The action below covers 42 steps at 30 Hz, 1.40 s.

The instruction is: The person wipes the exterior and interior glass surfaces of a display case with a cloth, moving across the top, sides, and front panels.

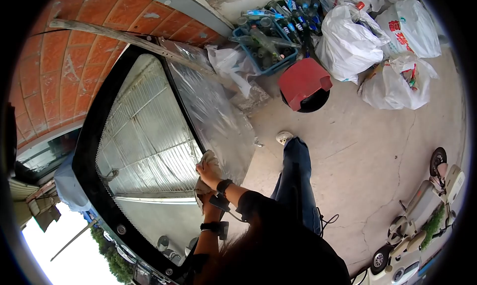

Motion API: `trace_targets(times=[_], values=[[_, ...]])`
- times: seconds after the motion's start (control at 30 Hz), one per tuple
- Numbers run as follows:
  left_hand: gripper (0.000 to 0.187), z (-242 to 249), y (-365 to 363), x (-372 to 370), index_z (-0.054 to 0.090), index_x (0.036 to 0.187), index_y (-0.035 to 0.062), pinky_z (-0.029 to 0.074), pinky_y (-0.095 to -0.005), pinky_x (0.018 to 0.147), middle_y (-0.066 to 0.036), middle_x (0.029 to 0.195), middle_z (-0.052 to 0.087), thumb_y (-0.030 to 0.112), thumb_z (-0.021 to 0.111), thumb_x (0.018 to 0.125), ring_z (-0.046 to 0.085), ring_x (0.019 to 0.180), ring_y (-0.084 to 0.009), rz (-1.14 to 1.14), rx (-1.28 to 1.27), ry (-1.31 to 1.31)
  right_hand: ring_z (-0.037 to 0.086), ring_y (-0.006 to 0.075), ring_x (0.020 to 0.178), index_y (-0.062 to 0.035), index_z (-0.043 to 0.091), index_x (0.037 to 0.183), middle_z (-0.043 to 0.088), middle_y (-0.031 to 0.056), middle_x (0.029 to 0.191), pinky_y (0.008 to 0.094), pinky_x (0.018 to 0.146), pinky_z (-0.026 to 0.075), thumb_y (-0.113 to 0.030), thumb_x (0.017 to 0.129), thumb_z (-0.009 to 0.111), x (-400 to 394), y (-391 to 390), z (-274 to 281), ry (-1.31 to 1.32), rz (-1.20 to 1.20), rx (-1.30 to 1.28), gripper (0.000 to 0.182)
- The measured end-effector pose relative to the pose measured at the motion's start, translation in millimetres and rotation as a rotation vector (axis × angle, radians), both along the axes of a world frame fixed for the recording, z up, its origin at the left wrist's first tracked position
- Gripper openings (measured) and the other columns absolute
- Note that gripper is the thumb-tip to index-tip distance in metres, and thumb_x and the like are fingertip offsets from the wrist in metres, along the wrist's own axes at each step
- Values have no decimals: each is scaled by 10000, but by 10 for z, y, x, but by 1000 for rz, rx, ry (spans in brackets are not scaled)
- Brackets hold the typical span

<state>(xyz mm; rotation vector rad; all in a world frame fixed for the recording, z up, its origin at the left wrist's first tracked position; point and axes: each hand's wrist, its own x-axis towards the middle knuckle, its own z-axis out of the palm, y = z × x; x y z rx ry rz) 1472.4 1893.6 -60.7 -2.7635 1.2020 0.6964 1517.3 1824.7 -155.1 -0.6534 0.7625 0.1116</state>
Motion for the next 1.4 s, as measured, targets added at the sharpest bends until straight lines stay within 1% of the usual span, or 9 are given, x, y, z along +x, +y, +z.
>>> trace_targets(times=[0.23, 0.4, 0.53, 0.63, 0.83, 0.97, 1.03, 1.2, 1.4], values=[[360, -157, -444, 139, 423, 1088, 99, 270, -315, 888, -80, 1114, 445, 317, 354, 810, 381, 1061, -215, -168, 746, -18, 106, 315, 1208, 32, 105, 1249, 82, 216, 1302, 333, 949, 192, -512, 792, 303, 458, -519, -81, -121, -118, -48, 738], [224, -586, -365, 381, 490, 956, 48, 336, -374, 802, -123, 977, 501, 157, 447, 765, 448, 959, -251, -208, 483, -193, 42, 332, 1215, 38, 100, 1247, 70, 244, 1292, 351, 977, 115, -525, 785, 302, 747, -1015, -5, -121, -86, -269, 756], [323, -417, -676, 470, 463, 1002, 59, 239, -393, 895, -99, 997, 511, 232, 510, 733, 429, 984, -266, 222, 141, 23, 37, 332, 1215, 39, 89, 1248, 52, 246, 1293, 354, 980, 107, -531, 786, 295, 842, -1161, -70, -198, -97, -286, 762], [322, -517, -546, 468, 470, 1004, 60, 257, -397, 882, -103, 997, 514, 253, 484, 747, 442, 974, -268, -98, 303, -148, 41, 337, 1212, 47, 62, 1245, 29, 250, 1292, 348, 981, 106, -539, 788, 278, 759, -1033, -161, -222, -49, -382, 775], [371, -714, 272, -122, 416, 1111, 60, 230, -353, 922, -122, 1148, 413, 254, 398, 794, 333, 1113, -245, -71, 636, 94, 51, 324, 1215, 63, 42, 1240, 40, 249, 1291, 343, 981, 104, -535, 790, 277, 18, -349, -204, -88, 94, -279, 785], [461, -758, 942, -384, 362, 1160, 49, 187, -329, 951, -122, 1185, 377, 318, 398, 787, 301, 1134, -256, -573, 653, -141, 90, 330, 1207, 56, 62, 1242, 79, 254, 1281, 351, 976, 138, -540, 790, 273, -397, 110, -143, -51, 140, -312, 776], [513, -819, 1076, -375, 368, 1160, 68, 165, -354, 959, -120, 1173, 387, 380, 414, 756, 315, 1119, -266, -15, 290, 116, 94, 333, 1205, 62, 84, 1236, 85, 258, 1277, 358, 973, 148, -533, 792, 278, -399, -10, 14, -41, 165, -307, 767], [561, -819, 590, -26, 383, 1146, 84, 182, -405, 940, -122, 1163, 394, 444, 423, 717, 328, 1105, -271, -411, 756, -43, 136, 370, 1182, 94, 139, 1208, 127, 284, 1248, 368, 958, 191, -491, 801, 322, -13, -395, 105, -100, 109, -557, 736], [466, -495, -888, 554, 320, 1192, 99, 302, -315, 894, -79, 1216, 350, 358, 370, 808, 337, 1116, -221, 91, 584, 62, 134, 377, 1181, 95, 126, 1211, 111, 276, 1257, 353, 959, 188, -480, 804, 321, 784, -1290, 137, -248, -25, -638, 731]])
